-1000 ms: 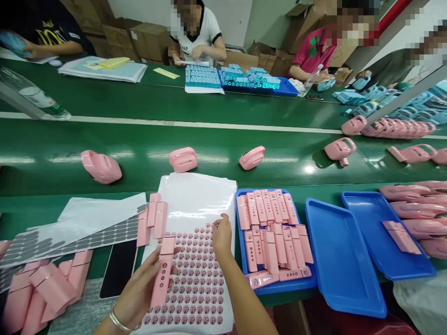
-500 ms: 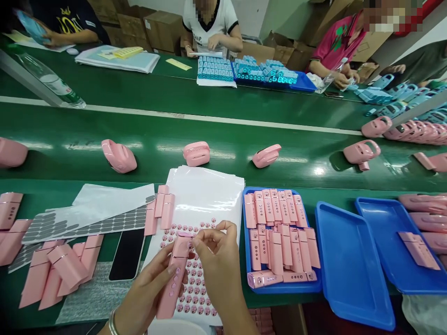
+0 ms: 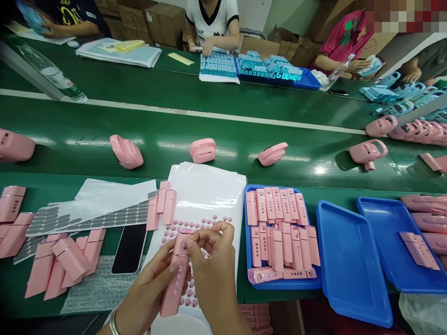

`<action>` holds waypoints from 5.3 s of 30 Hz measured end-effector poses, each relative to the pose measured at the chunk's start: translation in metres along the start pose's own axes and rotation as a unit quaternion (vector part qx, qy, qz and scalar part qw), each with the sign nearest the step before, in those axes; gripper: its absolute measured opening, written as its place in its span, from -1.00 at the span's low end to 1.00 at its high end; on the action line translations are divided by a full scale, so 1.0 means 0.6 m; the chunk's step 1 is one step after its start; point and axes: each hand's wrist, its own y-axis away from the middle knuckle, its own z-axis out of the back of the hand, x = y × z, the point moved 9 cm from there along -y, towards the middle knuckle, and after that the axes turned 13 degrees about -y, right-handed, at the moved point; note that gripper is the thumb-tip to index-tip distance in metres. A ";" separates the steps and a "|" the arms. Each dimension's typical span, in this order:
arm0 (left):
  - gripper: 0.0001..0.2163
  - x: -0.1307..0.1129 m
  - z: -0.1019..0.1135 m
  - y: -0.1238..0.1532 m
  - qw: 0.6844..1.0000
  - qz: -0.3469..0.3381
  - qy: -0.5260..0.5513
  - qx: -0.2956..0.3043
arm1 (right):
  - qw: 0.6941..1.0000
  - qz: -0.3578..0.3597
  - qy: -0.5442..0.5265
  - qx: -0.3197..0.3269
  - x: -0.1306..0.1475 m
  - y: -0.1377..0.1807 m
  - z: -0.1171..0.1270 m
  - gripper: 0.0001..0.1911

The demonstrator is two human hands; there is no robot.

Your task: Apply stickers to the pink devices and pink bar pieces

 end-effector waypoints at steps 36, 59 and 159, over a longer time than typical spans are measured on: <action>-0.58 -0.127 0.161 -0.217 0.554 -0.118 -0.767 -0.302 | 0.869 0.169 0.415 -0.211 -0.072 -0.114 0.273 -0.60; -0.46 -0.010 0.060 -0.033 0.991 -0.021 -0.116 -0.056 | 0.994 0.031 0.092 -0.042 -0.083 -0.141 0.069 -0.63; -0.45 0.006 0.004 0.010 0.989 -0.016 -0.138 -0.047 | 0.999 -0.039 0.022 0.023 -0.005 -0.012 0.013 -0.66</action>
